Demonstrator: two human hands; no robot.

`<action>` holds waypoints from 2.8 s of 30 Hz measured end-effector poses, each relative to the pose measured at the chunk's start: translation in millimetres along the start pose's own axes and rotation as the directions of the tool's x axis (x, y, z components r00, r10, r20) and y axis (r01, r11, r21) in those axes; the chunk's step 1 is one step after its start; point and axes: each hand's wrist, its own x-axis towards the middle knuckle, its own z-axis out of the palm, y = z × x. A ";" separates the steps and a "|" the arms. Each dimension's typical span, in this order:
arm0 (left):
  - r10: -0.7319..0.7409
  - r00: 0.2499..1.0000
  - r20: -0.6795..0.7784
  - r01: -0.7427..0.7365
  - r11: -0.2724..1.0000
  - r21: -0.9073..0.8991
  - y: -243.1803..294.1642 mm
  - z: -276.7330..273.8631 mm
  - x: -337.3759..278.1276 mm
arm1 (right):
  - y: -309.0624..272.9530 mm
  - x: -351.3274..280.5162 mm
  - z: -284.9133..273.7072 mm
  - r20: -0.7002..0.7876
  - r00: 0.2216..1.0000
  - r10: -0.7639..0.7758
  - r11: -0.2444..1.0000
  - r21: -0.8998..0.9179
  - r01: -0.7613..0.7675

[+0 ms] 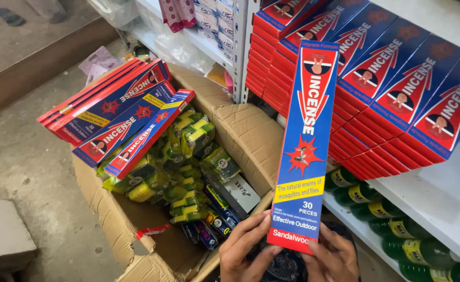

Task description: The recorder is taking incense boxes from a larger shipping box on the floor and organizing them onto a retail shelf.

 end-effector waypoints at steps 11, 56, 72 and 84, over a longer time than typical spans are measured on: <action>0.004 0.997 -0.077 -0.008 0.998 -0.056 9.5 -1.1 20.3 | -24.1 33.0 3.3 0.028 1.000 -0.011 1.000 -0.007 0.012; 0.081 0.967 -0.243 -0.050 0.990 0.130 -5.1 13.8 216.2 | -23.7 240.1 84.5 -0.022 0.985 -0.169 0.913 -0.380 0.148; 0.091 0.966 -0.242 -0.106 0.993 -0.047 -41.7 19.0 249.6 | -10.0 270.8 93.7 0.011 0.977 -0.212 0.887 -0.417 0.197; 0.028 0.963 -0.266 -0.082 0.978 -0.192 -57.5 21.4 269.1 | -0.7 285.6 105.5 0.022 0.969 -0.247 0.858 -0.460 0.229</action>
